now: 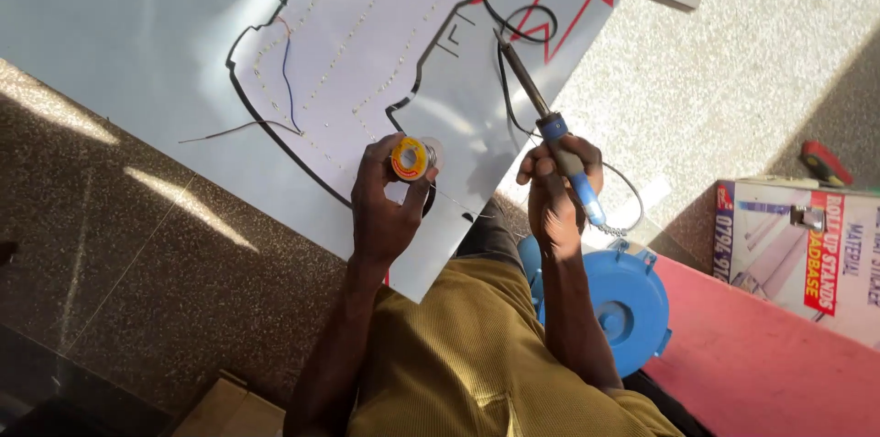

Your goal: The person uses a soldering iron to attach wires to LED strips mounted on a white board. They hold the soldering iron in their right hand and the solder wire in their left hand, moving along the strip to make connections at various points.

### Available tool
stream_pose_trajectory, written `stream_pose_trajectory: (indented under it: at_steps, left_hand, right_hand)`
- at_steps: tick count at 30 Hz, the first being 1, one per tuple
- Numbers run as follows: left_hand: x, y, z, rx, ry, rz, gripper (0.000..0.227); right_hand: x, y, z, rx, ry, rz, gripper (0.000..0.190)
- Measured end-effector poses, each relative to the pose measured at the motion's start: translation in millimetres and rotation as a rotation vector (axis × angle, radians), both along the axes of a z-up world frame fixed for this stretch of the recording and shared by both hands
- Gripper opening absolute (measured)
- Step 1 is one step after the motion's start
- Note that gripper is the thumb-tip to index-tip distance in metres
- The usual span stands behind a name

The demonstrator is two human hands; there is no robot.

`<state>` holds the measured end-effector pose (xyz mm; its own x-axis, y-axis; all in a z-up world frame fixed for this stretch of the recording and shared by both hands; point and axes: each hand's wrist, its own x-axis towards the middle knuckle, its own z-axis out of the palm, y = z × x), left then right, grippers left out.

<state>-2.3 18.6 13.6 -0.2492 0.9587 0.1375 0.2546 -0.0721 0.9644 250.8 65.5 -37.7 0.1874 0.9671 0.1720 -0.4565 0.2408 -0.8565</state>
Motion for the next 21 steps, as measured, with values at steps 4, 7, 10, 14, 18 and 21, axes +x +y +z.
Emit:
stream_pose_trajectory:
  at_steps: [4, 7, 10, 14, 18, 21]
  left_hand:
    - [17, 43, 5, -0.027, 0.184, 0.063, 0.056]
    - [36, 82, 0, -0.055, 0.351, 0.145, 0.052]
    - [70, 104, -11, -0.078, 0.541, 0.201, 0.051]
    - [117, 136, -14, -0.088, 0.553, 0.268, 0.05]
    - [143, 150, -26, -0.124, 0.537, 0.381, 0.051]
    - [149, 156, -48, -0.196, 0.488, 0.501, 0.049]
  right_hand:
    - [28, 62, 0, 0.052, -0.028, 0.106, 0.031]
    - [61, 116, -13, 0.067, -0.054, 0.203, 0.028]
    - [103, 165, -9, 0.116, -0.039, 0.319, 0.027]
    - [144, 232, 5, 0.188, -0.005, 0.434, 0.032]
    - [150, 290, 11, 0.28, -0.018, 0.543, 0.033]
    - [127, 313, 37, 0.308, -0.137, 0.561, 0.037]
